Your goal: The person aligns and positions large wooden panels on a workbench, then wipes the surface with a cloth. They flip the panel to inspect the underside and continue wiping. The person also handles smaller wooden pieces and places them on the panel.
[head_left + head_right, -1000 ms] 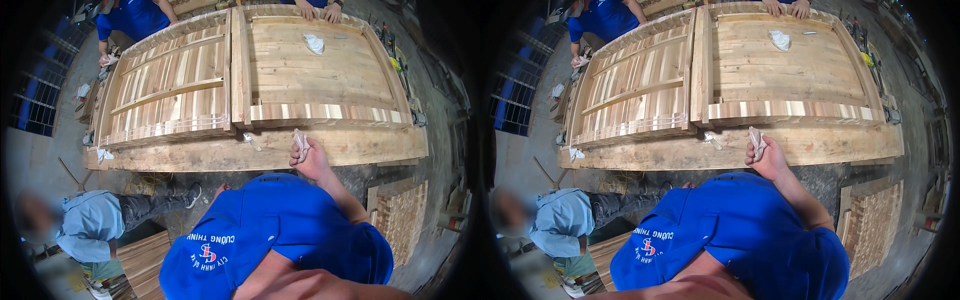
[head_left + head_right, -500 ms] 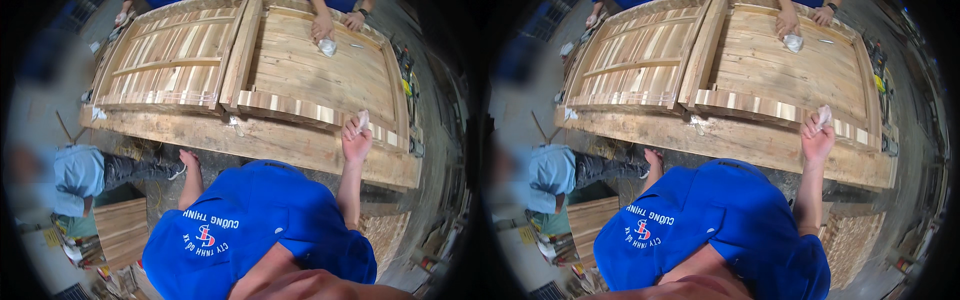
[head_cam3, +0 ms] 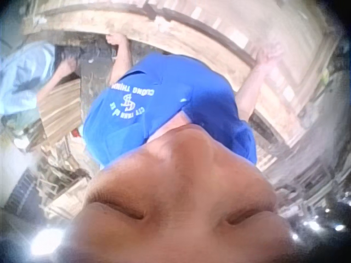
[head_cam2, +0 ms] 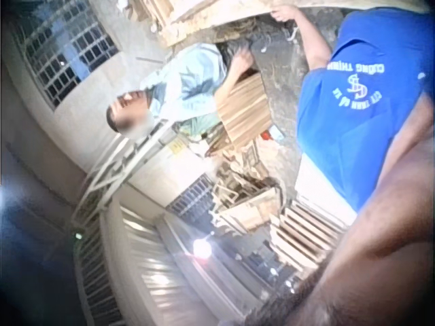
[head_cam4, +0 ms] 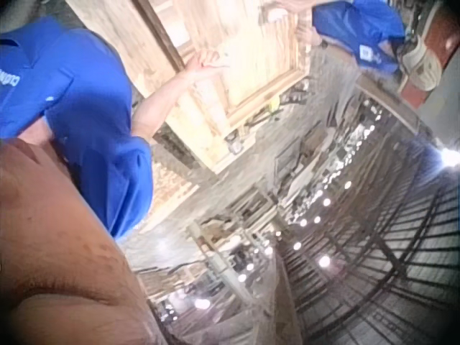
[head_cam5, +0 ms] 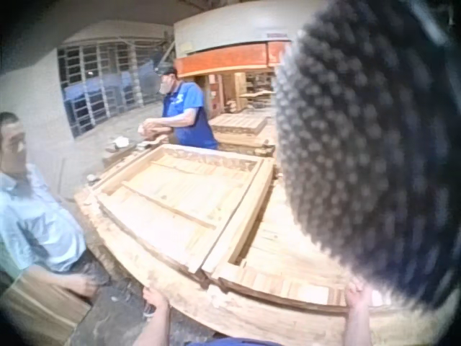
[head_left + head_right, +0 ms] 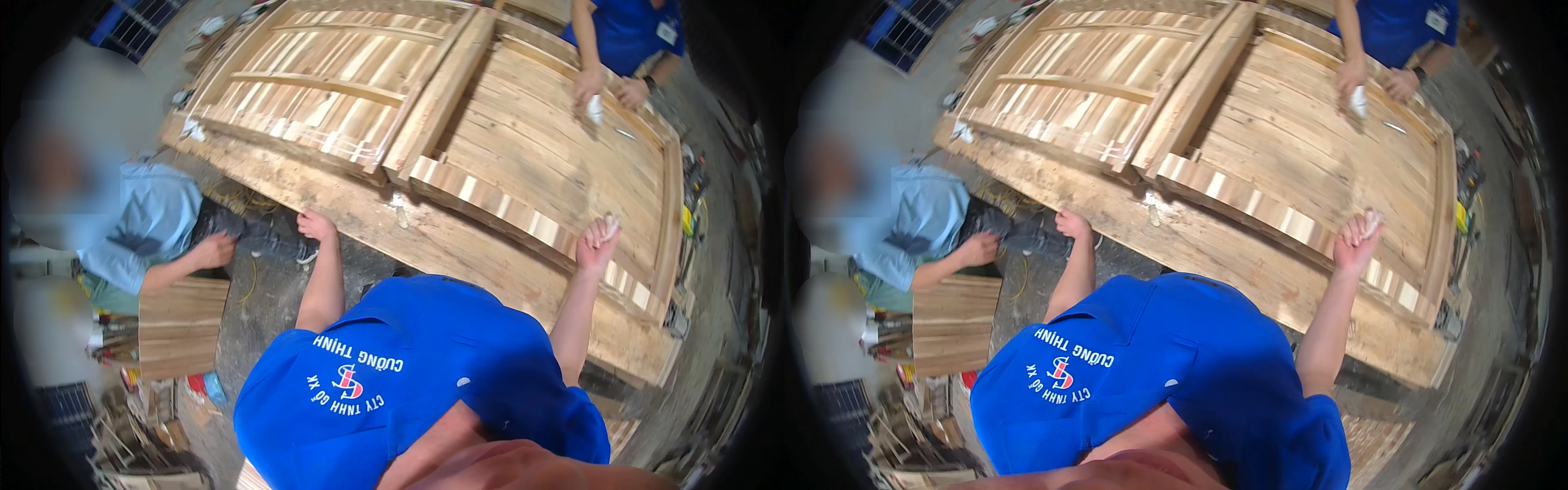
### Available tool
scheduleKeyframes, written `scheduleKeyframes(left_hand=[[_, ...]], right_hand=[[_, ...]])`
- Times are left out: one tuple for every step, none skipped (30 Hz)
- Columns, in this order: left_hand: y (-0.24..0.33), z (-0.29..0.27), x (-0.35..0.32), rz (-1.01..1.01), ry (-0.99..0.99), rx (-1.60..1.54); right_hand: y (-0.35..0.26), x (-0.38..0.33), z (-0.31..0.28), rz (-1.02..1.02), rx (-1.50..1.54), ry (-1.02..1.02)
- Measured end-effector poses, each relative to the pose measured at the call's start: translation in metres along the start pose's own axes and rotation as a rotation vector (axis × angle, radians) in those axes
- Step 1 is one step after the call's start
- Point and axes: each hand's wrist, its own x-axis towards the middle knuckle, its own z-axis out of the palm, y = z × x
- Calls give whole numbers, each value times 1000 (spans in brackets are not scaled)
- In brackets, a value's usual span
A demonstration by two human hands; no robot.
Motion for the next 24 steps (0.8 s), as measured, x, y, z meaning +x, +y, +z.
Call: scheduleKeyframes(left_hand=[[-2,-1,0,-26,-19,-24],[-4,-3,-3,-44,-26,-21],[-6,-5,-5,-61,-34,-18],[-7,-4,-8,-49,-52,-9],[-7,-4,-9,-35,-68,0],[-6,-4,-10,-20,-87,9],[-7,-6,-10,-15,-84,12],[-7,-7,-10,-10,-82,15],[-7,-7,-10,-4,-82,19],[-6,-5,-10,8,-25,30],[-4,-5,-8,131,29,-17],[-3,-6,-5,218,46,-39],[-1,-6,-6,297,28,-68],[1,-6,-7,376,-2,-92],[3,-8,-8,449,-33,-114],[6,-9,-10,537,-66,-116],[11,-12,-13,618,-78,-115],[15,-16,-16,715,-79,-113],[22,-21,-19,868,-35,-101],[31,-27,-22,1054,34,-87],[40,-36,-23,1316,128,-77],[51,-50,-19,1700,267,-49],[72,-63,-26,2141,416,-36],[101,-74,-41,2490,602,49]], right_hand=[[2,1,0,8,-3,10],[3,1,0,11,-11,22],[4,1,-1,12,-20,35],[1,0,-2,22,-21,11],[-2,0,-3,31,-18,-14],[-4,0,-6,39,-16,-39],[-3,0,-6,34,-17,-12],[-3,1,-5,29,-19,16],[-2,1,-4,22,-22,44],[-2,0,-4,35,-2,28],[-2,0,-4,39,0,20],[-2,1,-3,42,2,13],[-2,0,-2,40,-2,5],[-2,0,-2,32,-11,11],[0,0,-1,26,-20,16],[2,-1,2,19,-26,17],[4,0,5,24,-40,35],[6,-2,8,30,-54,52],[12,-3,13,39,-65,64],[21,-4,17,132,-89,-45],[39,-1,28,153,-116,44],[67,0,49,189,-141,133],[91,-3,66,203,-173,222],[108,-4,73,281,-219,190]])
